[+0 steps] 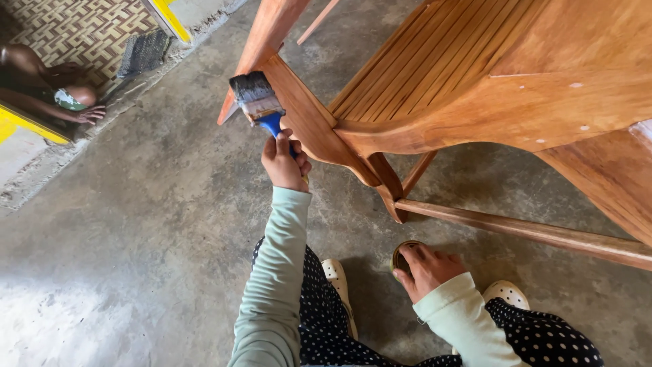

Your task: Varnishing a wooden chair with a paintbrush and a can of varnish.

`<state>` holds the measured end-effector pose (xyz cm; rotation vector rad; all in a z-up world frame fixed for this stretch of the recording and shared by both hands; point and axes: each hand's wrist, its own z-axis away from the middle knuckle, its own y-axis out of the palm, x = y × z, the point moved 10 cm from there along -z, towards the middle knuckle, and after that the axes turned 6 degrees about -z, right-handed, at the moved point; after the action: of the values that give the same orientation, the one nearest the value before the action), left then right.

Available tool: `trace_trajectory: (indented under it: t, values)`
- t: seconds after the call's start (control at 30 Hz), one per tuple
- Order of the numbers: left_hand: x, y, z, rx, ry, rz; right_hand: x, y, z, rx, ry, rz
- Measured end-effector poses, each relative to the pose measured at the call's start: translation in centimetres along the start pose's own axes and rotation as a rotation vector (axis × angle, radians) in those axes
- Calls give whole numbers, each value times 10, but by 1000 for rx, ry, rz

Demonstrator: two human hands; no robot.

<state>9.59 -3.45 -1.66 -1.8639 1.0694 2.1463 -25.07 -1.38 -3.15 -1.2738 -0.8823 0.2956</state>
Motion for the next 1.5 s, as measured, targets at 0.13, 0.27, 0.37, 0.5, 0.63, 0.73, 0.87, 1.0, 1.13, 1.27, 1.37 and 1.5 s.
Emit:
trace_trajectory:
  t: [0.13,0.27,0.37,0.5,0.63,0.73,0.87,1.0,1.13,1.27,1.37,1.5]
  values:
    - [-6,-2,-2,21,-1,-32,1,0,0,20,9,-1]
    - [-16,8,9,65,11,5,0,-3,2,-1,9,-33]
    - [-30,17,23,84,29,10,1,-4,2,-4,7,-38]
    - [-41,26,39,128,32,29,4,-8,3,-26,-6,-48]
    - [-54,36,56,166,45,38,4,-9,3,-30,0,-45]
    - [-66,43,67,187,69,35,5,-11,4,-29,3,-49]
    - [-80,48,77,209,94,27,3,-11,5,-31,1,-61]
    - [-91,51,85,229,111,4,3,-12,8,-82,-30,-60]
    - [-107,58,97,244,135,-28,5,-15,8,-51,-11,-42]
    - [-120,67,109,279,158,-57,3,-11,10,-18,8,-20]
    - [-128,76,117,303,165,-69,0,-6,11,-36,-8,-13]
    - [-133,85,122,333,175,-68,2,-10,13,-28,-13,-3]
